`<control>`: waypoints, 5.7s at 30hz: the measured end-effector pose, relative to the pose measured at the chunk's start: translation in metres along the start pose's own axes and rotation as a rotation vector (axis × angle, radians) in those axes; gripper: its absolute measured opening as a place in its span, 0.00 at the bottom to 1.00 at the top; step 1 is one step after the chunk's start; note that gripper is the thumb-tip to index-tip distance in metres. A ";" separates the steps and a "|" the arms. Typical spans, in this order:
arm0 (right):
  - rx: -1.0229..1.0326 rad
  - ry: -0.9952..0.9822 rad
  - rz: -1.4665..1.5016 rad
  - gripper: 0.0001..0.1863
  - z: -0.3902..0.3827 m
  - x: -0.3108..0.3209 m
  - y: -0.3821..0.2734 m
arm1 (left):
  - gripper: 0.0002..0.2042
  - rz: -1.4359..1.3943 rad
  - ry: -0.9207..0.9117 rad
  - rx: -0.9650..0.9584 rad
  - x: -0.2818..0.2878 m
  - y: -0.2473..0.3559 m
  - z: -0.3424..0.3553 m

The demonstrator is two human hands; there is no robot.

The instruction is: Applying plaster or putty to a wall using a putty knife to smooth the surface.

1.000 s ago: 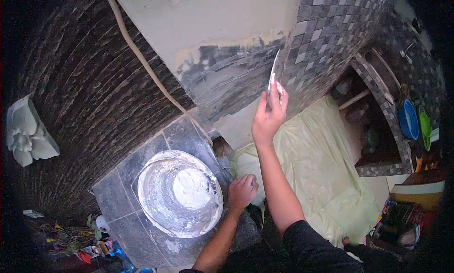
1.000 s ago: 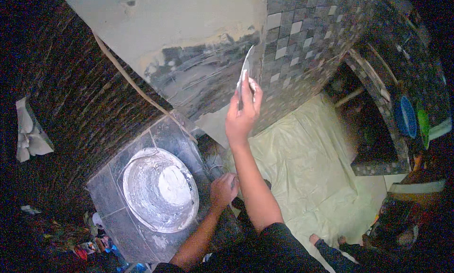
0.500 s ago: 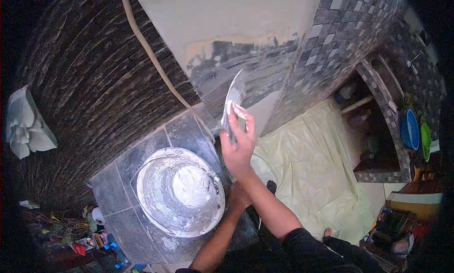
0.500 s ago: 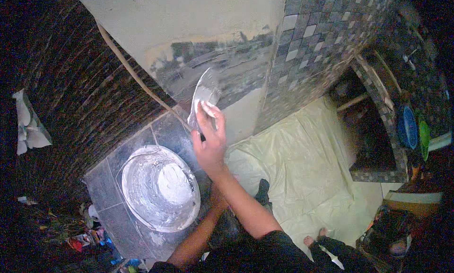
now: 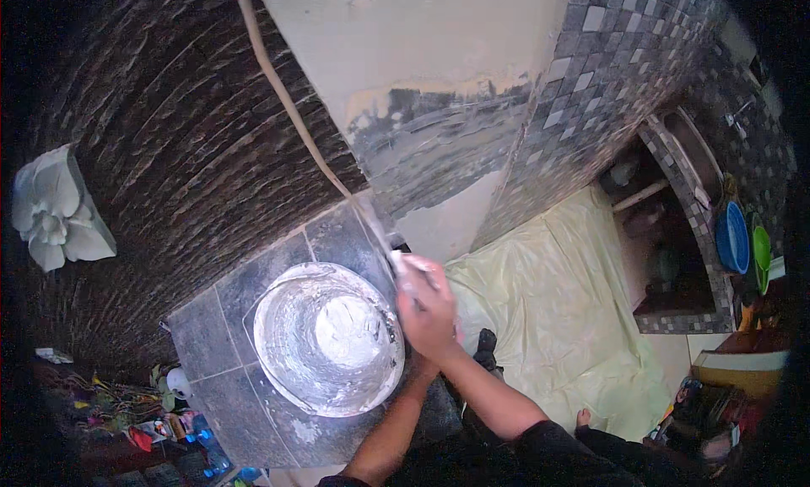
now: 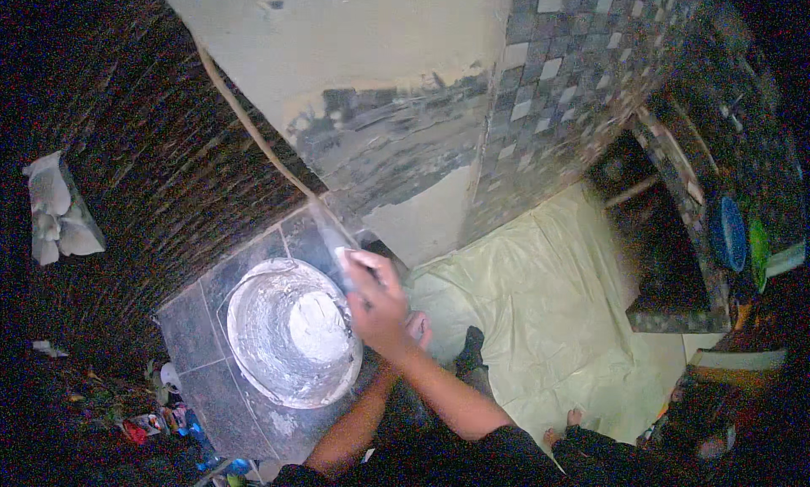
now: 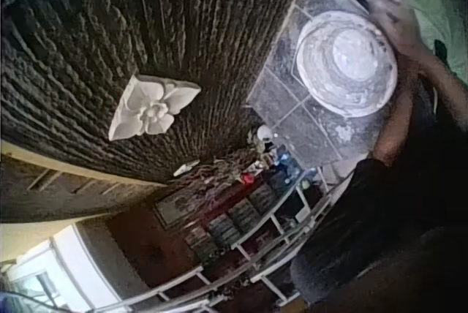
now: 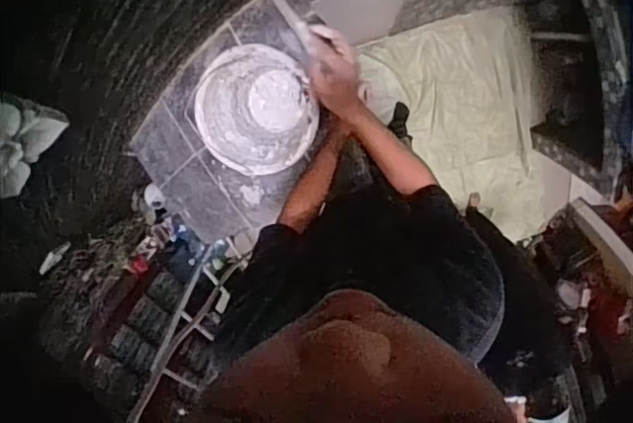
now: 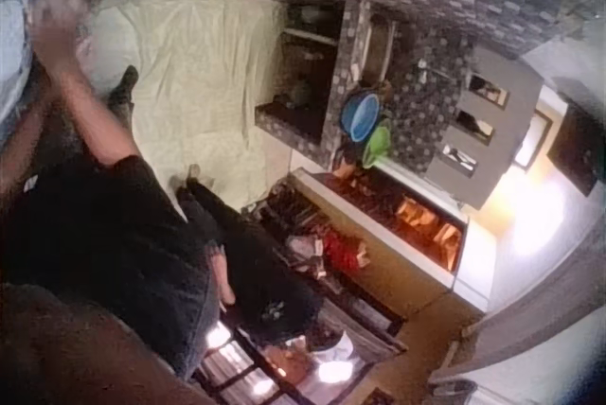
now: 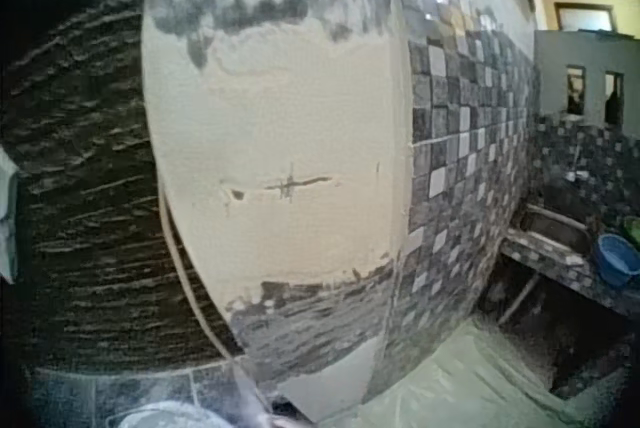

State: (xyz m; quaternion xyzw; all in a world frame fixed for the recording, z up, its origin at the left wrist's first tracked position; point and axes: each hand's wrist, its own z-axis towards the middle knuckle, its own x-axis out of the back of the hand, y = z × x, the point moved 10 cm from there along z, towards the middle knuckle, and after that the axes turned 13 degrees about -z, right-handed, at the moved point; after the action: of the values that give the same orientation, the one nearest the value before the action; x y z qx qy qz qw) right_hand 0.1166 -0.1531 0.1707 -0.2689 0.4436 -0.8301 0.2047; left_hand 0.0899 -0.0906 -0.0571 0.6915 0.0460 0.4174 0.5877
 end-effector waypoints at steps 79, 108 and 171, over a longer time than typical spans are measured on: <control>-0.655 0.209 0.305 0.12 -0.044 0.091 0.119 | 0.07 0.023 0.154 -0.159 0.039 0.066 0.010; 0.264 0.073 -0.626 0.22 -0.070 0.134 0.020 | 0.14 -0.984 0.374 0.189 0.056 0.152 -0.014; -0.583 0.233 0.854 0.11 0.115 0.056 0.252 | 0.07 0.129 0.130 -0.117 0.047 0.042 0.051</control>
State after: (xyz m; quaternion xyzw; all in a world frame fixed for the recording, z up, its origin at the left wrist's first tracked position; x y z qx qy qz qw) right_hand 0.1712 -0.3891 0.0257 -0.0159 0.7459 -0.5394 0.3904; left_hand 0.1348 -0.1171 0.0053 0.6293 0.0150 0.5001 0.5947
